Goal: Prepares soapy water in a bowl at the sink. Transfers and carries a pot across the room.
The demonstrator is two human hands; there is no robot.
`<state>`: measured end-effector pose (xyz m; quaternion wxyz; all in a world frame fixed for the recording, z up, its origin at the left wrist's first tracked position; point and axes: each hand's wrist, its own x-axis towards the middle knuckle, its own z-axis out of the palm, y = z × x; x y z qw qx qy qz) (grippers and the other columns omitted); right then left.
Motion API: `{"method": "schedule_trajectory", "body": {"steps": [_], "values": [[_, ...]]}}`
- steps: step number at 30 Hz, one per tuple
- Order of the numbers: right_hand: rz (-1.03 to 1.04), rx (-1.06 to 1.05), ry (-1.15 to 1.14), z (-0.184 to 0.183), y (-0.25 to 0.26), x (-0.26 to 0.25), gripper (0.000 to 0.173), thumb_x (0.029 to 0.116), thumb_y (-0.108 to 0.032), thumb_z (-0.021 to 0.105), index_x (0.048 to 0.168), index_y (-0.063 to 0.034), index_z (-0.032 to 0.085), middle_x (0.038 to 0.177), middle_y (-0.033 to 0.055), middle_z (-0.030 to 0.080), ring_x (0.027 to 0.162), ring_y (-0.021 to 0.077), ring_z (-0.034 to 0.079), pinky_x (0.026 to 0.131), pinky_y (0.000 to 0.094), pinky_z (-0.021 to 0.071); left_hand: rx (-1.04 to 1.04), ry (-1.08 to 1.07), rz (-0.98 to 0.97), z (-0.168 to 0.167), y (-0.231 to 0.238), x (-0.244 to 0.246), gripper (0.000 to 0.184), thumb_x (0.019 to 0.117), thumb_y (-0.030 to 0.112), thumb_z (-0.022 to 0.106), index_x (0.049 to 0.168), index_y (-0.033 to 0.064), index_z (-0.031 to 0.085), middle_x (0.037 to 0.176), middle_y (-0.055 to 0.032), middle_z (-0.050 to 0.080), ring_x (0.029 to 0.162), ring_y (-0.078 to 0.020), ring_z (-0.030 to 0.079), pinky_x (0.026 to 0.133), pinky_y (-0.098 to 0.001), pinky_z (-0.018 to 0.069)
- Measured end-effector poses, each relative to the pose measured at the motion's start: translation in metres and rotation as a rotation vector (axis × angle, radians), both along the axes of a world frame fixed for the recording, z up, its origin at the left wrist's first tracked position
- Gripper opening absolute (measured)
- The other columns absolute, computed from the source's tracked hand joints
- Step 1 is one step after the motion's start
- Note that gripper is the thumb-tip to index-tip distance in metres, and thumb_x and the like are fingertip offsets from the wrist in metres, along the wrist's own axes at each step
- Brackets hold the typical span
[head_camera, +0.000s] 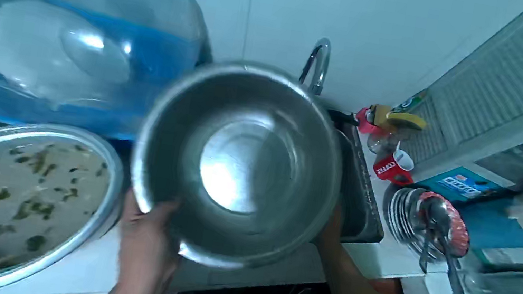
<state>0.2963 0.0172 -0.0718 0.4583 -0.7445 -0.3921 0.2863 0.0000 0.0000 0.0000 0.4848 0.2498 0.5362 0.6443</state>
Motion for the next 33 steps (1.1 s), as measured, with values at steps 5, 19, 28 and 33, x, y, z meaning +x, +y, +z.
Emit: {"method": "schedule_trajectory", "body": {"steps": [5, 19, 28, 33], "values": [[-0.016, 0.018, -0.196, 0.030, 0.034, 0.102, 0.035, 0.1055, -0.013, 0.051, 0.138, -0.0011, 0.057, 0.132, 0.0174, 0.062, 0.110, 0.0215, 0.065, 0.092, 0.0387, 0.0560, -0.257, -0.018, -0.104, -0.084, 0.063, 0.088, 0.053, 0.0950, -0.007, 0.056, 0.146, 0.0049, 0.046, 0.127, -0.0153, 0.064, 0.105, -0.0193, 0.070, 0.082, -0.0376, 0.0621], [-0.020, -0.182, -0.779, 0.130, 0.229, 0.278, 0.044, 0.1055, -0.020, 0.046, 0.146, -0.0044, 0.052, 0.141, 0.0253, 0.057, 0.129, 0.0435, 0.056, 0.105, 0.0654, 0.0427, -0.520, 0.034, -0.033, -0.169, 0.132, 0.150, 0.058, 0.0917, -0.008, 0.062, 0.146, 0.0086, 0.049, 0.134, -0.0157, 0.061, 0.111, -0.0213, 0.067, 0.087, -0.0406, 0.0593], [-0.058, -0.332, -0.679, 0.112, 0.300, 0.330, 0.052, 0.1006, -0.029, 0.060, 0.148, -0.0076, 0.051, 0.140, 0.0281, 0.056, 0.128, 0.0473, 0.054, 0.101, 0.0726, 0.0402, -0.522, -0.035, -0.059, -0.182, 0.144, 0.152, 0.055, 0.0947, -0.005, 0.062, 0.147, 0.0084, 0.049, 0.132, -0.0136, 0.063, 0.109, -0.0180, 0.069, 0.087, -0.0364, 0.0605], [-0.057, -0.380, -0.635, 0.100, 0.321, 0.351, 0.053, 0.1018, -0.035, 0.059, 0.146, -0.0071, 0.053, 0.141, 0.0280, 0.055, 0.130, 0.0465, 0.052, 0.102, 0.0716, 0.0398, -0.535, -0.053, -0.055, -0.182, 0.144, 0.152, 0.055, 0.0951, -0.006, 0.060, 0.147, 0.0068, 0.047, 0.133, -0.0135, 0.062, 0.108, -0.0169, 0.068, 0.087, -0.0342, 0.0602]]}}
